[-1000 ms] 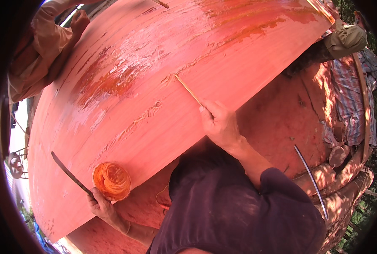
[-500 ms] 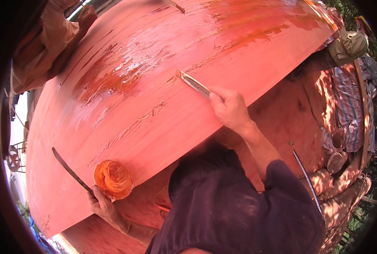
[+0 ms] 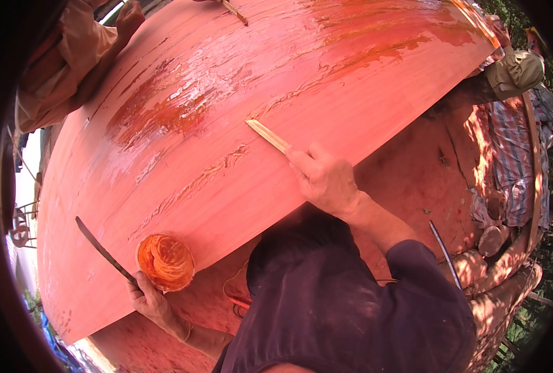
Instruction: The person repeatedly scoops orange resin from a small container with a wooden stick and spreads it in thin lines across a large pink curved surface. Other workers are visible nearby performing similar spreading actions on the same surface.
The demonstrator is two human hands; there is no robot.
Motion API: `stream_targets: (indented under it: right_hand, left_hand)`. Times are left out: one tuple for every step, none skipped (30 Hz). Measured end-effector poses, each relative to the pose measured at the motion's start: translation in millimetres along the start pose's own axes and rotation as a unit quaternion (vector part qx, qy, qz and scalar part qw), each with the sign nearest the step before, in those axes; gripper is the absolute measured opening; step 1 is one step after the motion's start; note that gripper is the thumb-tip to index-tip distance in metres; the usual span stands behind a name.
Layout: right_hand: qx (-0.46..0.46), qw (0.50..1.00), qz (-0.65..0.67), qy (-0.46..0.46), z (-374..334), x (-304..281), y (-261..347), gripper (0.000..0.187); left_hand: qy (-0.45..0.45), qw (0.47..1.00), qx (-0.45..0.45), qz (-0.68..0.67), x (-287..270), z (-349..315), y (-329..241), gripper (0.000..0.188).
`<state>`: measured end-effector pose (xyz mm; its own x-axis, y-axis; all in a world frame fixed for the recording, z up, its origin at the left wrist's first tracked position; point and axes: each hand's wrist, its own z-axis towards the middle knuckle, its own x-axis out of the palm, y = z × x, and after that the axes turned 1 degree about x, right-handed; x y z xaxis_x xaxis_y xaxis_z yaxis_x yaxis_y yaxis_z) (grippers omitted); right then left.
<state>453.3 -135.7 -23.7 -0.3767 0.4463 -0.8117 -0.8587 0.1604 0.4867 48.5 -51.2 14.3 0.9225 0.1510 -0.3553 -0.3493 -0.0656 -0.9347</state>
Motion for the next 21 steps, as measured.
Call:
stream_targets:
  right_hand:
    - [-0.005,1.000,0.002,0.004,-2,2,1,0.027]
    - [-0.011,1.000,-0.006,0.008,-4,2,1,0.027]
    - [-0.016,1.000,-0.013,0.012,-5,2,1,0.026]
    - [-0.022,0.999,-0.019,0.015,-5,2,-1,0.025]
    - [-0.012,1.000,-0.001,0.020,-6,-1,-2,0.024]
    - [-0.003,1.000,0.018,0.025,-6,-6,-5,0.024]
    - [0.006,0.999,0.036,0.032,-7,-11,-8,0.023]
    - [0.007,0.998,0.059,0.024,-7,-15,-10,0.023]
    - [0.009,0.996,0.083,0.016,-6,-19,-12,0.022]
    - [0.008,0.994,0.111,-0.001,-5,-20,-12,0.022]
    - [0.010,0.996,0.088,0.010,-4,-20,-12,0.022]
    - [0.010,0.998,0.069,0.012,-2,-18,-11,0.022]
    - [0.012,0.999,0.050,0.012,-1,-15,-10,0.022]
    - [0.000,0.999,0.035,0.006,1,-11,-9,0.022]
    - [-0.011,1.000,0.021,-0.001,4,-6,-7,0.022]
    - [-0.018,1.000,0.008,-0.001,4,-3,-6,0.022]
    - [-0.020,1.000,0.008,0.001,4,-2,-5,0.021]
    - [-0.019,1.000,0.007,0.008,3,-2,-5,0.021]
    - [-0.020,1.000,0.007,0.016,1,-3,-6,0.020]
    - [0.006,0.998,0.064,0.020,-1,-5,-7,0.020]
    - [0.031,0.992,0.120,0.022,-4,-9,-8,0.020]
  left_hand:
    - [-0.008,1.000,0.003,0.000,1,1,1,0.023]
    - [-0.021,1.000,0.001,-0.009,3,1,2,0.023]
    - [-0.027,0.999,0.023,-0.001,6,2,4,0.022]
    - [-0.038,0.998,0.043,-0.004,8,4,6,0.021]
    - [-0.048,0.997,0.064,-0.006,10,5,8,0.021]
    - [-0.046,0.997,0.063,-0.008,11,6,9,0.021]
    - [-0.044,0.997,0.061,-0.011,11,6,9,0.021]
    - [-0.050,0.997,0.053,-0.023,11,6,10,0.021]
    - [-0.046,0.997,0.055,-0.017,10,5,10,0.021]
    - [-0.047,0.997,0.051,-0.020,10,4,10,0.021]
    - [-0.048,0.998,0.046,-0.022,10,4,10,0.020]
    - [-0.046,0.997,0.050,-0.025,10,4,11,0.020]
    - [-0.043,0.997,0.056,-0.028,10,5,11,0.020]
    - [-0.039,0.997,0.064,-0.030,11,6,11,0.021]
    - [-0.042,0.997,0.064,-0.027,11,7,11,0.021]
    - [-0.045,0.997,0.064,-0.023,11,8,10,0.021]
    - [-0.048,0.997,0.062,-0.021,11,8,10,0.021]
    - [-0.039,0.997,0.056,-0.029,11,9,9,0.021]
    - [-0.031,0.998,0.050,-0.038,11,8,9,0.020]
    - [-0.028,0.997,0.047,-0.059,11,7,8,0.020]
    - [-0.025,0.997,0.038,-0.055,12,6,8,0.020]
